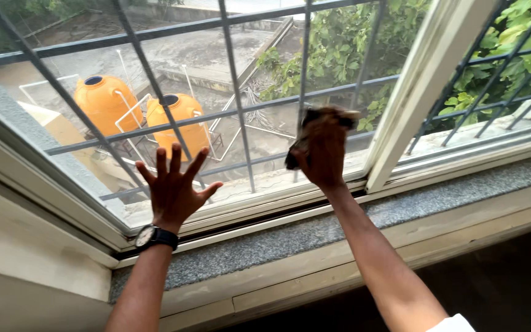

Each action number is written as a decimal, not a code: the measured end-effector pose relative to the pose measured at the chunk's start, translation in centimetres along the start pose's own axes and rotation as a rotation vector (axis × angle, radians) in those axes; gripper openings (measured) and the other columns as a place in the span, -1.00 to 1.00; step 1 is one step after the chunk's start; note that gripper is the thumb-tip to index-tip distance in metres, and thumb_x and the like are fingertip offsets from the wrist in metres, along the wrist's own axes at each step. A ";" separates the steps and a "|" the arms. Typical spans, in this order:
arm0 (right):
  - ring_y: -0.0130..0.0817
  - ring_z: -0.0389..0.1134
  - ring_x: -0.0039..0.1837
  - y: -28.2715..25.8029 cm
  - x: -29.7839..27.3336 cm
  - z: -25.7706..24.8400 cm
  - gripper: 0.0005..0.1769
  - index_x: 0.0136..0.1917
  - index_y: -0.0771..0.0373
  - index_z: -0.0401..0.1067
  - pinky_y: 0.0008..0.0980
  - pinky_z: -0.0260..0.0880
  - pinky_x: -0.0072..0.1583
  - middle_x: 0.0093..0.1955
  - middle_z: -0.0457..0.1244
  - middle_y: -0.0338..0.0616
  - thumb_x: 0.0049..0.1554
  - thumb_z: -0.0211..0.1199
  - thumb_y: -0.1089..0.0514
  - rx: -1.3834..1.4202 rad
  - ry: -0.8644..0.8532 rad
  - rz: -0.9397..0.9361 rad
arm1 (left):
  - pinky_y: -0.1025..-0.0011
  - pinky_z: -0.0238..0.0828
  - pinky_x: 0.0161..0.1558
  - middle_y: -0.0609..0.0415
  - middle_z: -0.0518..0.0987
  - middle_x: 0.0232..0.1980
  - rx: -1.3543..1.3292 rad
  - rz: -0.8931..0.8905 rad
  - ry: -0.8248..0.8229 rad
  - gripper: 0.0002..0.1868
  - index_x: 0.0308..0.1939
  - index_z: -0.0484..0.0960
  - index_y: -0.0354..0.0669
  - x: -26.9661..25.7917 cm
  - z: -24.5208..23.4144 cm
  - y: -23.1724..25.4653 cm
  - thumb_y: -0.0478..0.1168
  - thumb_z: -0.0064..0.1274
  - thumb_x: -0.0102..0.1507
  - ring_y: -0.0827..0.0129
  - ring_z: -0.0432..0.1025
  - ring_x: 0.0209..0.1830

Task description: The person cleans a window frame and the glass pane by hand using a cloth.

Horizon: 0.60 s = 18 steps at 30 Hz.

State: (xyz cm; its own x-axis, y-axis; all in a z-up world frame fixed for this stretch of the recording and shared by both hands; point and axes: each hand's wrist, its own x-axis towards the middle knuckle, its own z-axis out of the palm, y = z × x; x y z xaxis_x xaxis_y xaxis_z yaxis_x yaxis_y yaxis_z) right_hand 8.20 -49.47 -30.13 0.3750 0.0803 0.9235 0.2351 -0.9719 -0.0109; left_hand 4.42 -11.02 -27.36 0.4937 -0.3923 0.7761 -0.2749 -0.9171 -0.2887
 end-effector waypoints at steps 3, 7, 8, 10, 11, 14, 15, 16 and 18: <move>0.26 -0.43 0.78 0.1 0.3 -0.2 -0.18 0.69 0.37 -0.25 0.17 -0.47 0.71 0.75 -0.38 0.41 0.43 -0.28 -0.24 0.152 0.139 0.455 | -0.28 -0.94 0.50 -0.01 -0.47 0.76 0.037 0.000 -0.006 0.12 0.74 0.03 0.59 -0.1 -0.1 0.1 0.70 0.05 0.20 0.07 -0.69 0.73; 0.24 -0.51 0.77 -2.3 -0.7 0.5 -0.11 0.70 0.47 -0.41 0.13 -0.53 0.69 0.74 -0.47 0.41 0.44 -0.36 -0.27 0.204 0.109 0.528 | -0.28 -0.96 0.50 0.00 -0.49 0.77 0.061 0.006 -0.024 0.13 0.74 0.02 0.59 -0.4 -0.3 -0.2 0.71 0.03 0.19 0.09 -0.70 0.73; 0.22 -0.54 0.77 -2.4 -1.5 0.6 -0.11 0.69 0.45 -0.42 0.11 -0.55 0.68 0.73 -0.49 0.39 0.44 -0.38 -0.28 0.184 -0.002 0.427 | -0.27 -0.97 0.49 0.00 -0.50 0.77 0.061 0.007 -0.032 0.14 0.74 0.02 0.59 -0.4 -0.3 -0.4 0.72 0.04 0.20 0.09 -0.71 0.72; 0.12 -0.53 0.78 -0.1 -2.9 1.0 -0.11 0.70 0.38 -0.43 0.06 -0.54 0.70 0.75 -0.48 0.29 0.42 -0.42 -0.31 0.198 -0.013 0.446 | -0.27 -0.98 0.49 0.00 -0.50 0.77 0.058 0.004 -0.048 0.13 0.74 0.00 0.59 -0.5 -0.1 -0.5 0.70 0.01 0.18 0.10 -0.72 0.72; 0.07 -0.52 0.79 1.1 -3.6 1.5 -0.11 0.70 0.34 -0.44 0.04 -0.54 0.71 0.75 -0.47 0.24 0.41 -0.44 -0.32 0.205 -0.020 0.455 | -0.27 -0.98 0.49 -0.01 -0.50 0.77 0.056 0.003 -0.057 0.13 0.74 -0.01 0.59 -0.6 0.0 -0.6 0.69 0.00 0.17 0.10 -0.72 0.72; 0.13 -0.55 0.78 3.9 -2.3 5.3 -0.10 0.70 0.39 -0.54 0.03 -0.55 0.70 0.77 -0.55 0.30 0.45 -0.50 -0.34 0.108 0.166 0.903 | -0.26 -0.98 0.51 0.00 -0.51 0.76 0.078 0.005 -0.064 0.14 0.75 -0.02 0.57 -0.7 0.0 -0.7 0.69 -0.02 0.19 0.09 -0.74 0.73; 0.14 -0.57 0.77 4.6 -1.4 6.2 -0.10 0.69 0.41 -0.56 0.04 -0.58 0.69 0.75 -0.57 0.32 0.45 -0.50 -0.33 0.094 0.160 0.995 | -0.26 -0.98 0.51 -0.01 -0.51 0.77 0.093 0.005 -0.068 0.14 0.76 -0.02 0.58 -0.8 -0.1 -0.7 0.69 -0.02 0.19 0.09 -0.74 0.73; 0.15 -0.59 0.76 5.0 -0.2 6.9 -0.09 0.69 0.42 -0.58 0.05 -0.61 0.68 0.74 -0.59 0.34 0.45 -0.50 -0.33 0.080 0.153 1.087 | -0.26 -0.98 0.50 -0.02 -0.51 0.77 0.107 0.006 -0.072 0.13 0.76 -0.02 0.59 -0.8 -0.3 -0.8 0.69 -0.03 0.19 0.08 -0.74 0.73; 0.13 -0.60 0.76 3.8 0.9 6.7 -0.10 0.68 0.41 -0.59 0.02 -0.63 0.68 0.74 -0.60 0.32 0.45 -0.51 -0.33 0.111 0.160 1.088 | -0.26 -0.96 0.50 -0.02 -0.51 0.78 0.123 0.002 -0.075 0.13 0.76 -0.02 0.59 -0.6 -0.4 -0.7 0.69 -0.03 0.20 0.07 -0.74 0.73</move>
State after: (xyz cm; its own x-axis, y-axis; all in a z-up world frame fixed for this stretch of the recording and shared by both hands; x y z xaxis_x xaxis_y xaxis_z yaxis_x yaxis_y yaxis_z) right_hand 15.42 -51.60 -31.94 0.3123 -0.8427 0.4385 -0.0677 -0.4801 -0.8746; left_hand 3.99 -10.09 -27.35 0.5548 -0.3943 0.7326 -0.1754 -0.9162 -0.3602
